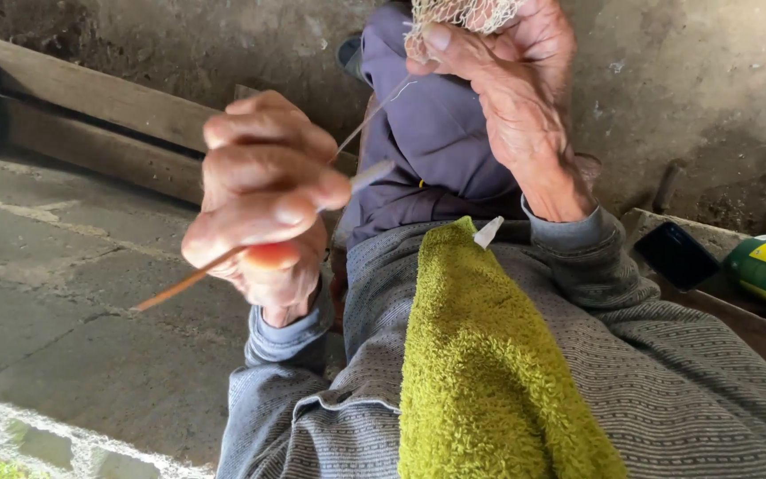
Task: Repairing a damaged fishing net by weaving new thread into the mesh using a netting needle and trimming excess with scissors.
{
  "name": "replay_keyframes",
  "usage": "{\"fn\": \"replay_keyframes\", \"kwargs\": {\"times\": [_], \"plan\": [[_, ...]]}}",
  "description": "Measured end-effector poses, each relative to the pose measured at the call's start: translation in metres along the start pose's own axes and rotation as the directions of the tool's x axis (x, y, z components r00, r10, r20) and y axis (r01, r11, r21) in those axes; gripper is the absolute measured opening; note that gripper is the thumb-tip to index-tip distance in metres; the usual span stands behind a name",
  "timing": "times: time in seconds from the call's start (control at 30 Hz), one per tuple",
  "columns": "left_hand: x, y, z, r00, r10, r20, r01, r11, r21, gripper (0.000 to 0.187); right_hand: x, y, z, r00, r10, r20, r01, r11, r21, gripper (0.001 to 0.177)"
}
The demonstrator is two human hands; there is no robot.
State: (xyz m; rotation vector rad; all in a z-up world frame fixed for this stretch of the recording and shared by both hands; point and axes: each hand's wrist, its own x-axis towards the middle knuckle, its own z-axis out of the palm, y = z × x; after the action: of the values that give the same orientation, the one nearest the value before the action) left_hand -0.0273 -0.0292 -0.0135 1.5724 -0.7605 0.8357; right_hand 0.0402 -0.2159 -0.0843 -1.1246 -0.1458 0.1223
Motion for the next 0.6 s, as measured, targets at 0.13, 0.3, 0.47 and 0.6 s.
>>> {"fn": "replay_keyframes", "kwargs": {"times": [0.13,0.3,0.47,0.6], "plan": [[-0.006,0.006,-0.007,0.942,-0.337,0.000,0.335,0.935,-0.115,0.059,0.003,-0.012,0.002,1.000,-0.031,0.000,0.031,0.996,-0.078,0.009],[-0.031,-0.009,0.025,0.828,-0.555,-0.080,0.491,0.786,-0.375,0.011,0.007,-0.006,-0.010,0.998,-0.031,-0.046,0.028,0.997,-0.068,0.015],[-0.041,-0.016,0.043,0.678,-0.730,-0.087,0.734,0.663,0.150,0.029,0.007,-0.005,-0.018,0.994,-0.089,-0.055,0.083,0.991,-0.108,0.025],[-0.043,-0.016,0.045,0.639,-0.769,0.004,0.753,0.627,0.202,0.022,0.008,0.003,-0.023,0.986,-0.152,-0.063,0.130,0.954,-0.269,0.012]]}}
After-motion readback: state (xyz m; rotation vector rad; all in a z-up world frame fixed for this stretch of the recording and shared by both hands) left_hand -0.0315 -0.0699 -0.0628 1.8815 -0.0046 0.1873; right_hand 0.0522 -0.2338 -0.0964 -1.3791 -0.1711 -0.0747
